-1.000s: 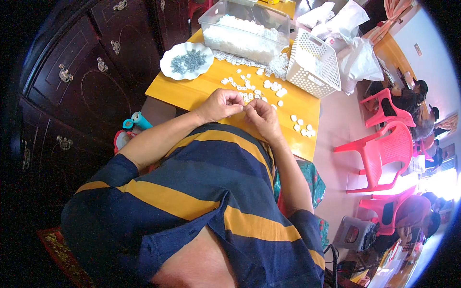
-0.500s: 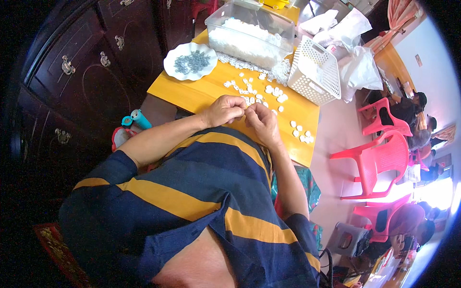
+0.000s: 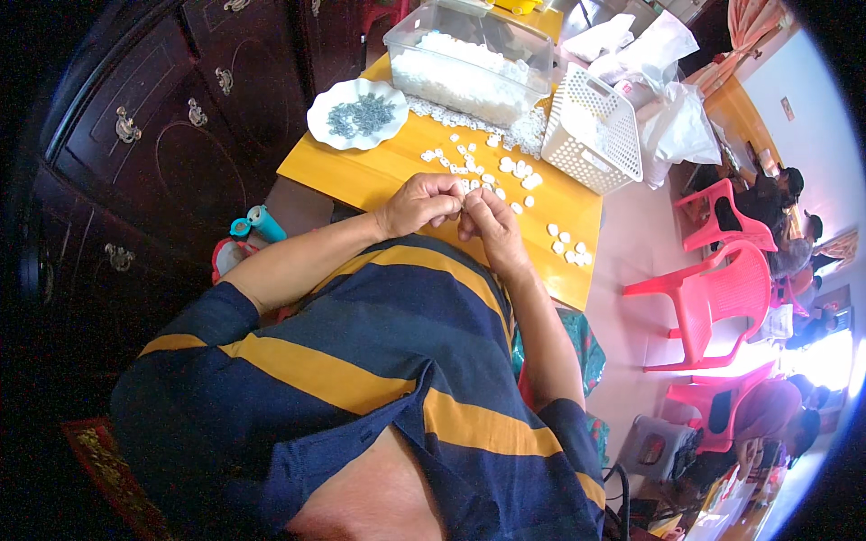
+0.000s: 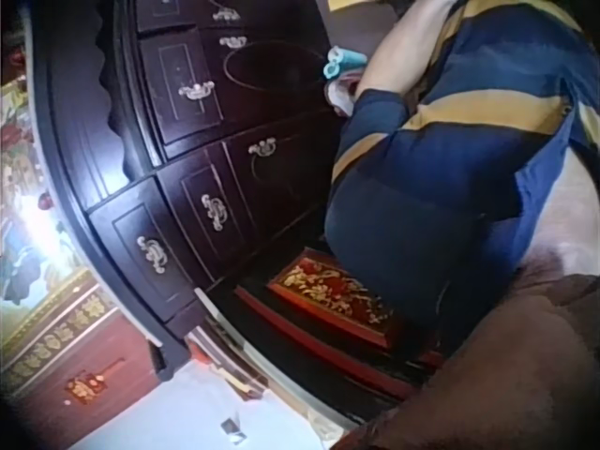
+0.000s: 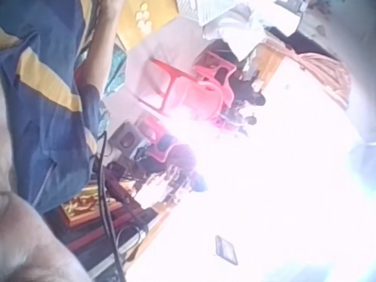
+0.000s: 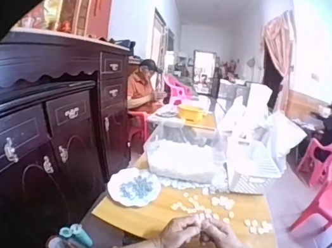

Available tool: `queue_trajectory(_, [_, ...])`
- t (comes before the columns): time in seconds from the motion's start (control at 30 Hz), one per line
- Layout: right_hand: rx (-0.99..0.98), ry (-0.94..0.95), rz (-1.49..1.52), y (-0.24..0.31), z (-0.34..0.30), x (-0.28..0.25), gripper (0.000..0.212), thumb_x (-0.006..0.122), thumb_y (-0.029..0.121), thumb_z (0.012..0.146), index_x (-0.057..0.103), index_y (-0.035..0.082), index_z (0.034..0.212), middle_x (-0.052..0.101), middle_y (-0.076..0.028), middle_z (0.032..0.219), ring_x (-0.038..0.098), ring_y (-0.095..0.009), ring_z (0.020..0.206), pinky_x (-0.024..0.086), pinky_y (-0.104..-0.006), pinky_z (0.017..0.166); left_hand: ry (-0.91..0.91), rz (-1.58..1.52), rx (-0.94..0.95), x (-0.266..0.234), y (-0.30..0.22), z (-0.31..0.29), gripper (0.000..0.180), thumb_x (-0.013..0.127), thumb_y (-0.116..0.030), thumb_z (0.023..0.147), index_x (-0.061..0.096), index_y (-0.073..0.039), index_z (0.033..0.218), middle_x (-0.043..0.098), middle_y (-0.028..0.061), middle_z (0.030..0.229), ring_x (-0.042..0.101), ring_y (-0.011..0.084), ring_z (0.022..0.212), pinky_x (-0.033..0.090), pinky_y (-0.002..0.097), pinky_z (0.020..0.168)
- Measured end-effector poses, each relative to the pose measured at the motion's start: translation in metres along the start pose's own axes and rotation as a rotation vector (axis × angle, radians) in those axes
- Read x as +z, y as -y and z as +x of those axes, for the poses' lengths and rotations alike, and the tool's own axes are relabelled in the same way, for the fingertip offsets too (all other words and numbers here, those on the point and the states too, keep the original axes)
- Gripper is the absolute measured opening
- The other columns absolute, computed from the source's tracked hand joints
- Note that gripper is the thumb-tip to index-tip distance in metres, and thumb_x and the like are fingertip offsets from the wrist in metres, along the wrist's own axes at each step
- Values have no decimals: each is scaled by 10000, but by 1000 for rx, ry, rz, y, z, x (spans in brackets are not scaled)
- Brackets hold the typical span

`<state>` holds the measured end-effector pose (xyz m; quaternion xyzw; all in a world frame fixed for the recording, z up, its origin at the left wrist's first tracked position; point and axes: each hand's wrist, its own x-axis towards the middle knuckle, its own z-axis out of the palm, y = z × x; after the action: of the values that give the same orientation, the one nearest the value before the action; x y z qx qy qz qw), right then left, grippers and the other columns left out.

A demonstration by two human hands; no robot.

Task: The person assembles small white plastic components by hand, picking up small metal pins from a plate and inserting them into the white parts before placing the completed pieces into a separate pile on the table.

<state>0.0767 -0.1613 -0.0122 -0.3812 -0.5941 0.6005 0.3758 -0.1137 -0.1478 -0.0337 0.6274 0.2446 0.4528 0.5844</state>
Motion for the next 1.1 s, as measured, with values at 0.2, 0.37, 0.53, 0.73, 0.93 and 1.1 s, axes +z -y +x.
queue_trajectory(0.2, [-64,-11,-11,-3,2,-8,297,492,309,1054,577,74,894,563,-3,717,547,-93,666,448,-247,653,1,-78,-71,1,2,5,132,542,-127,948,602,-82,840,571,-17,717,478,45,577,400,207,535])
queue_trajectory(0.37, [-73,14,-65,-5,3,-15,272,498,285,1054,565,68,905,564,0,721,551,-93,660,463,-243,642,-23,-40,-68,6,4,7,126,564,-114,936,607,-70,826,574,-23,718,475,49,579,400,224,537])
queue_trajectory(0.53, [-150,-23,-189,-12,5,-13,287,485,275,1057,556,53,890,551,1,696,551,-90,631,470,-251,608,-176,456,222,9,-1,4,102,615,-59,870,587,-34,775,545,-17,645,452,45,583,385,258,527])
queue_trajectory(0.73, [-264,-135,-478,-6,5,-6,300,488,268,1046,559,27,881,553,-30,614,559,-114,554,461,-282,537,-214,487,297,12,-4,3,97,616,-49,846,582,-34,756,549,-1,629,471,54,567,397,275,508])
queue_trajectory(0.93, [-280,-183,-545,-11,7,-11,281,511,249,1029,574,19,880,561,-63,593,568,-147,528,455,-301,523,-212,633,323,11,-2,7,78,636,-57,840,595,-33,779,586,-9,652,500,44,579,414,258,516])
queue_trajectory(1.1, [-344,-186,-583,-5,4,-12,253,545,226,1017,587,20,876,569,-63,605,571,-146,543,454,-301,530,-260,400,147,15,1,10,71,677,-55,846,639,-14,890,631,-12,732,523,20,606,437,223,543])
